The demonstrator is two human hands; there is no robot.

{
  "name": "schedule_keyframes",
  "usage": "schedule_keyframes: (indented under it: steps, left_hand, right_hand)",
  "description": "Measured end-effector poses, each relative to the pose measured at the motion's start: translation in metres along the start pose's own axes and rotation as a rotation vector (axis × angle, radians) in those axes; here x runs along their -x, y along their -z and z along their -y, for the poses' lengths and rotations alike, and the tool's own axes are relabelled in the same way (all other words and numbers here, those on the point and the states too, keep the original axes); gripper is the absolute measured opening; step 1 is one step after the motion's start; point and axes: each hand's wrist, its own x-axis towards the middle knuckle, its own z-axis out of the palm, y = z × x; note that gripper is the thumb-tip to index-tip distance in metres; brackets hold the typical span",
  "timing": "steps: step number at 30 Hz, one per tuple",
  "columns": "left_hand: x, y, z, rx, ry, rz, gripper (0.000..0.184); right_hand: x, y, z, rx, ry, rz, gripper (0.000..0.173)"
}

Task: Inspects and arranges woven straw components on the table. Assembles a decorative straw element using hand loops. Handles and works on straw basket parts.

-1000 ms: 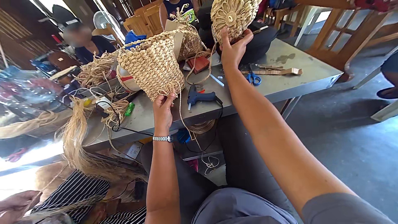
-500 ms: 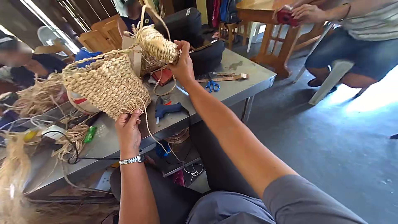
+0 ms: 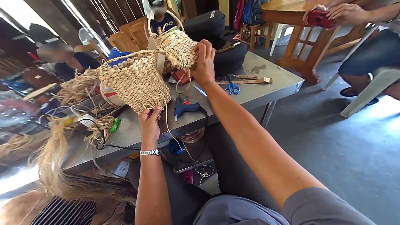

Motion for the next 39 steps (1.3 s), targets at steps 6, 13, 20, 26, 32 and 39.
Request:
schedule_keyframes:
  steps: [6, 13, 20, 26, 32, 39]
  left_hand:
    - [0.0, 0.0, 0.0, 0.001, 0.0, 0.002, 0.003]
    - [0.0, 0.0, 0.001, 0.0, -0.003, -0.001, 0.003]
    - [0.002, -0.001, -0.001, -0.011, -0.01, 0.0, 0.002]
    - [0.001, -0.001, 0.0, -0.001, -0.002, -0.002, 0.004]
    - [0.003, 0.0, -0.001, -0.017, 0.002, -0.002, 0.003]
    - [0.003, -0.001, 0.0, -0.014, -0.006, -0.004, 0.004]
  right_hand:
    - [0.0, -0.004, 0.002, 0.085, 0.123, -0.091, 0.052]
    - [0.001, -0.005, 0.0, 0.085, 0.134, -0.101, 0.054]
    - [0.001, -0.003, 0.002, 0.051, 0.043, -0.075, 0.055]
    - [-0.002, 0.0, -0.004, -0.353, -0.26, 0.009, 0.079]
    - [-0.008, 0.0, -0.006, -1.011, -0.786, 0.118, 0.085]
    - [-0.009, 0.0, -0.003, -1.153, -0.858, 0.176, 0.077]
